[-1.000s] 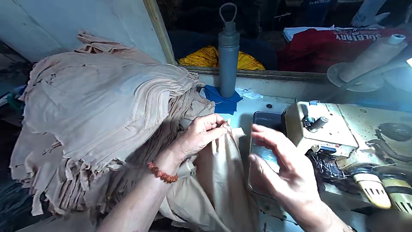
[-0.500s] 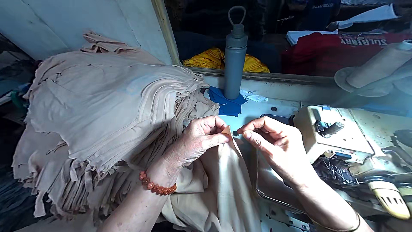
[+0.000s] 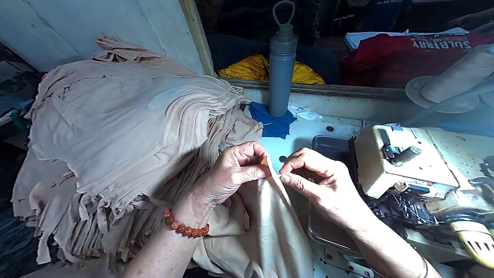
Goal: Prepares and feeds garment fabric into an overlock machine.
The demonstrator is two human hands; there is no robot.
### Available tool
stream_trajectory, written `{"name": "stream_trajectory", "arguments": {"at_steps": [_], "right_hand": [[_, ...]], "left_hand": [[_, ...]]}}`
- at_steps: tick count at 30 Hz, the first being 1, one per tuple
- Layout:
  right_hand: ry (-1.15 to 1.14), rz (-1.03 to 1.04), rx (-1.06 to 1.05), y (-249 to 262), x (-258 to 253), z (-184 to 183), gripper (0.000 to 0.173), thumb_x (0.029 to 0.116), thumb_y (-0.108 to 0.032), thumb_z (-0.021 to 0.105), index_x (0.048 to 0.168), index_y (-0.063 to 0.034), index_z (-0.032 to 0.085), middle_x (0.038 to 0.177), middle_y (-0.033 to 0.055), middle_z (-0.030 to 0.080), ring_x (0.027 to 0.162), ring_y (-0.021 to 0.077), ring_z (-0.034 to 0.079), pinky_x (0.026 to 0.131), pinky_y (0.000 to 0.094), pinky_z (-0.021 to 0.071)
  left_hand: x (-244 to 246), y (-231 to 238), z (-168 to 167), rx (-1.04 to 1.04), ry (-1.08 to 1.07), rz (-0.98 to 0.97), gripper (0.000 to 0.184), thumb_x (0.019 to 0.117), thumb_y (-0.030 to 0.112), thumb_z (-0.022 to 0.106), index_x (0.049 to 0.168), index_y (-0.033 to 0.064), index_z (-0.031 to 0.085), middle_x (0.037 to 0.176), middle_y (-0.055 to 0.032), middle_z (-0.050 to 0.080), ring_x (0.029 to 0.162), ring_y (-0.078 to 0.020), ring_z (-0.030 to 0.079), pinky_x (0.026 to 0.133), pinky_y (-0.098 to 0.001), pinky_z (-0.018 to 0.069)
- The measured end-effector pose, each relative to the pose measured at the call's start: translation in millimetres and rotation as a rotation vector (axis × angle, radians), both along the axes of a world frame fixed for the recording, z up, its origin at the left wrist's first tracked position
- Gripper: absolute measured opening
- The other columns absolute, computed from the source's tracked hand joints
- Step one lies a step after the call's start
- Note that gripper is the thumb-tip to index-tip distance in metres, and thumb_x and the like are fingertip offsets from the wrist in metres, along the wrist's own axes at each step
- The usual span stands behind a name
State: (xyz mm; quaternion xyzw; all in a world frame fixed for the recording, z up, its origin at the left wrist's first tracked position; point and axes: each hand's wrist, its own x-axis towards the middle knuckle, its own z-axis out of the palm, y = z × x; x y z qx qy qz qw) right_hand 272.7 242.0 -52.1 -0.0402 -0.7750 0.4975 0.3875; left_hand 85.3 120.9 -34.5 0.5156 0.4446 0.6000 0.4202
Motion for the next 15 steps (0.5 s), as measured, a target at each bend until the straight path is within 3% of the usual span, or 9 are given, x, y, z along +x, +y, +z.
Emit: {"name": "stream_trajectory", "arguments": {"at_steps": [2, 4, 7, 13, 15], "right_hand": [[-0.011, 0.002, -0.037, 1.9, -0.6, 3.9, 0.003, 0.092, -0.009, 0.07, 0.094, -0.0071, 0.072, 0.1, 0.0011, 0.071, 0.088, 0.0079, 0.069, 0.076, 0.0196, 0.0602], [-0.035, -0.038, -0.083, 2.1, -1.3, 9.2, 0.004, 0.0935, -0.008, 0.067, 0.094, -0.0084, 0.07, 0.091, -0.0015, 0.073, 0.079, 0.0046, 0.069, 0.069, 0.0165, 0.0579], [-0.057, -0.114, -0.151, 1.4, -4.7, 16.7, 0.008, 0.094, -0.007, 0.068, 0.086, -0.0097, 0.067, 0.066, -0.0049, 0.062, 0.054, 0.0005, 0.056, 0.048, 0.0122, 0.044], [-0.049, -0.215, -0.174, -1.2, -10.2, 20.8, 0.026, 0.097, -0.016, 0.069, 0.072, -0.0126, 0.062, 0.053, -0.0059, 0.049, 0.041, 0.0001, 0.04, 0.038, 0.0132, 0.0304], [-0.037, -0.234, -0.203, -1.3, -10.2, 21.2, 0.031, 0.0974, -0.017, 0.069, 0.068, -0.0132, 0.059, 0.051, -0.005, 0.049, 0.04, 0.0013, 0.04, 0.037, 0.0145, 0.0318]], "left_hand": [[1.3, -0.5, 3.8, 0.0, 0.043, 0.031, 0.018, 0.0882, -0.009, 0.063, 0.097, 0.0061, 0.067, 0.086, -0.0031, 0.068, 0.076, -0.0055, 0.065, 0.07, -0.0178, 0.0559], [4.1, -2.3, 10.6, 0.016, 0.164, 0.103, 0.019, 0.0868, -0.01, 0.065, 0.095, 0.0065, 0.068, 0.087, -0.0024, 0.068, 0.078, -0.0061, 0.065, 0.071, -0.0178, 0.0558], [10.6, -3.0, 21.8, 0.055, 0.381, 0.202, 0.017, 0.0831, -0.008, 0.069, 0.091, 0.0071, 0.068, 0.082, -0.0008, 0.067, 0.074, -0.0068, 0.063, 0.065, -0.0166, 0.0529], [26.9, 5.9, 25.0, 0.146, 0.561, 0.239, 0.012, 0.0807, -0.002, 0.076, 0.087, 0.0064, 0.07, 0.082, 0.0017, 0.07, 0.074, -0.0048, 0.067, 0.068, -0.0171, 0.0575], [29.5, 7.8, 21.0, 0.162, 0.62, 0.266, 0.011, 0.0784, 0.005, 0.08, 0.084, 0.0092, 0.072, 0.09, 0.0024, 0.068, 0.084, -0.0045, 0.066, 0.072, -0.0171, 0.0572]]}}
